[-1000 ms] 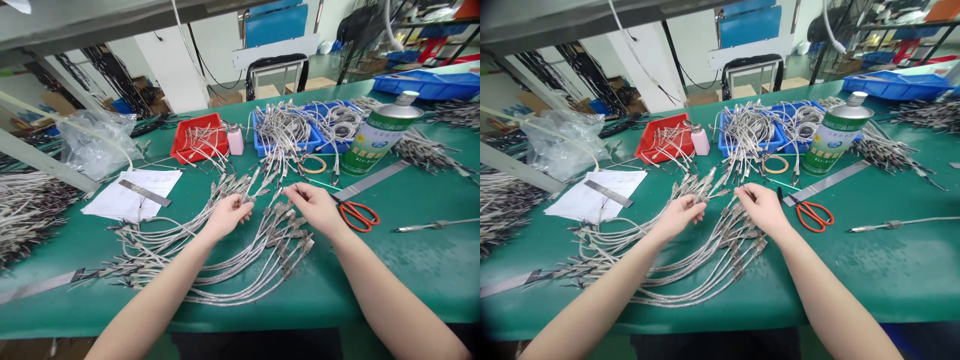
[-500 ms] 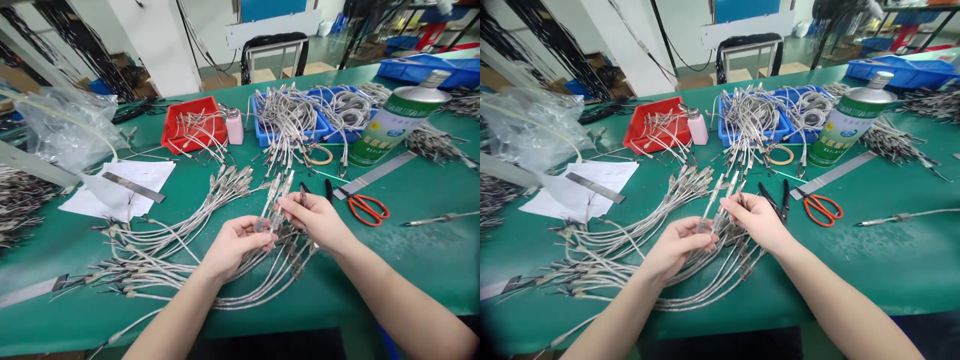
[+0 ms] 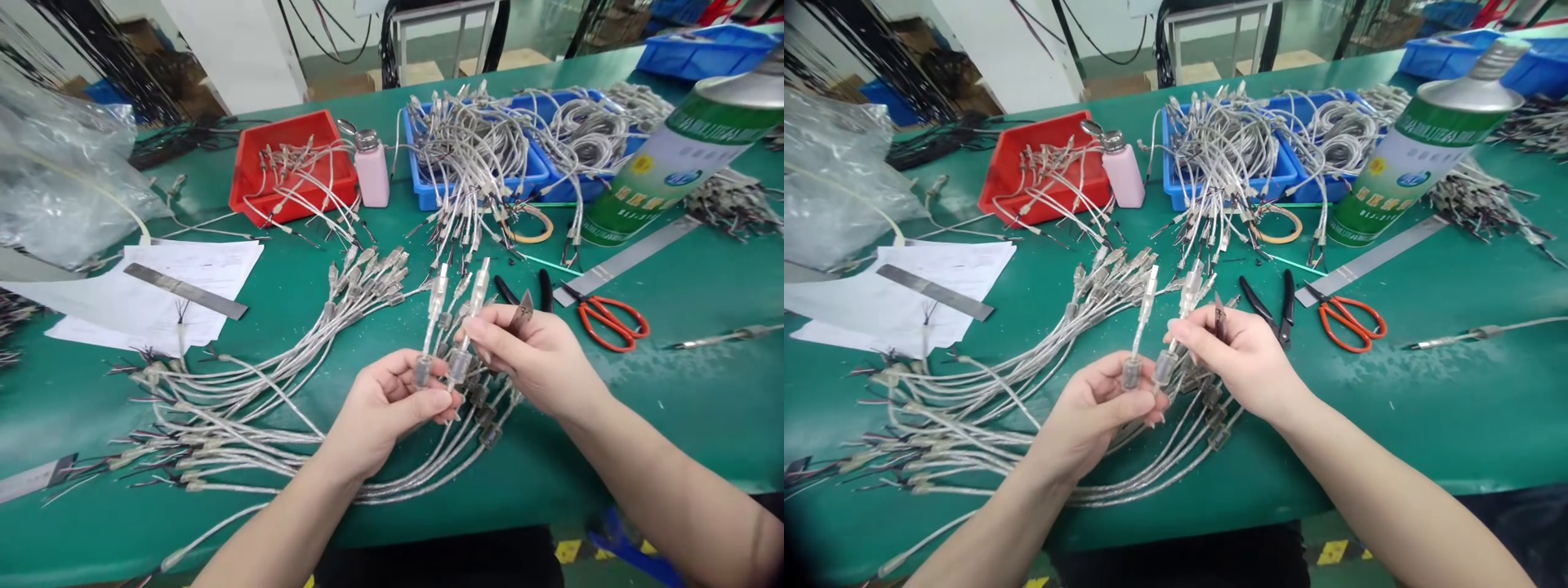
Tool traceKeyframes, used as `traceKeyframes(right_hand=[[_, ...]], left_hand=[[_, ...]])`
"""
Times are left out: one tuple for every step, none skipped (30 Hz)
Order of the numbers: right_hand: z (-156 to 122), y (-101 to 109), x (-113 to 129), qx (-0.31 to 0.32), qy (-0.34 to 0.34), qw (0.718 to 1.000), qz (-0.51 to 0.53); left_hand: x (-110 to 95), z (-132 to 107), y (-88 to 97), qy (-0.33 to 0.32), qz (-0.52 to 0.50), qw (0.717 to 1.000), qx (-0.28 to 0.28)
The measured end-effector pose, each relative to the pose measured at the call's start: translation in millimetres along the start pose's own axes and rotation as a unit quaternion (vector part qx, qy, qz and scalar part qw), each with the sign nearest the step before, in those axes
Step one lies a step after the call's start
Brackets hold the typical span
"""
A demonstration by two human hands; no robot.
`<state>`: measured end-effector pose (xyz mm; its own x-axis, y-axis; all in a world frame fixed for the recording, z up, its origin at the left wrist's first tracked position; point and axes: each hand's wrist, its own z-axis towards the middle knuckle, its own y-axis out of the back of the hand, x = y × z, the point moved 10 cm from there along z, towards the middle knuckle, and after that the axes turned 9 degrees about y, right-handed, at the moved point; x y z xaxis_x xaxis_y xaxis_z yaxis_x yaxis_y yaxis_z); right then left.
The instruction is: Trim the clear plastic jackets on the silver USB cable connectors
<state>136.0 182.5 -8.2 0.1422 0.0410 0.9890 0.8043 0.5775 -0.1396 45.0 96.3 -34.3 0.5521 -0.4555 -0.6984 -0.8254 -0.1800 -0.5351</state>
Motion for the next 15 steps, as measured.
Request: traceKeyframes(right_hand=[[-0.3,-1.3,-0.2,0.005,-0.001,1.0,0.004],[-0.8,-2.3,-0.3,0.009,-0.003,1.0,0.006],[-1.2,-3.0,-0.3,0.012,-0.004,1.0,0.007],[-1.7,-3.4,-0.1,0.014,-0.005,1.0,0.006],[-2.2,-3.5,0.2,0.016,-0.006,1.0,0.004],[-2.5,-3.4,0.5,0.017,-0.005,1.0,0.002],[-2.8,-3.0,0.8,0.017,-0.005,1.0,-0.001],[-3.0,-2.4,0.9,0.016,-0.004,1.0,-0.005],[-3.1,-1.9,1.0,0.016,-0.003,1.0,-0.008],[-3.1,-1.3,1.1,0.016,-0.002,1.0,-0.01],[-3.0,-1.0,1.3,0.016,0.0,1.0,-0.012],[-2.8,-0.7,1.7,0.016,0.003,1.0,-0.014],[-2.5,-0.7,2.0,0.016,0.005,1.0,-0.015],[-2.2,-1.1,2.3,0.016,0.007,1.0,-0.016],[-1.8,-2.0,2.2,0.018,0.007,1.0,-0.017]], left_hand=[[-0.1,-0.1,1.0,-0.003,0.003,1.0,-0.007],[-0.1,-0.2,1.8,-0.005,0.006,1.0,-0.012],[0.0,-0.3,2.3,-0.005,0.009,1.0,-0.016],[0.2,-0.5,2.5,-0.005,0.012,1.0,-0.018],[0.3,-0.8,2.6,-0.004,0.013,1.0,-0.019],[0.3,-1.2,2.5,-0.004,0.015,1.0,-0.021],[0.1,-1.7,2.6,-0.002,0.015,1.0,-0.023],[-0.6,-2.3,2.8,-0.003,0.013,1.0,-0.025],[-1.4,-2.9,2.7,-0.003,0.011,1.0,-0.026],[-2.5,-3.4,2.5,-0.005,0.009,1.0,-0.026],[-3.7,-3.7,2.1,-0.008,0.007,1.0,-0.025],[-4.3,-3.7,1.7,-0.009,0.007,1.0,-0.024],[-4.0,-3.2,1.2,-0.007,0.011,1.0,-0.022],[-3.0,-2.5,1.1,-0.003,0.018,1.0,-0.021],[-1.5,-1.6,1.2,0.001,0.028,0.999,-0.022]])
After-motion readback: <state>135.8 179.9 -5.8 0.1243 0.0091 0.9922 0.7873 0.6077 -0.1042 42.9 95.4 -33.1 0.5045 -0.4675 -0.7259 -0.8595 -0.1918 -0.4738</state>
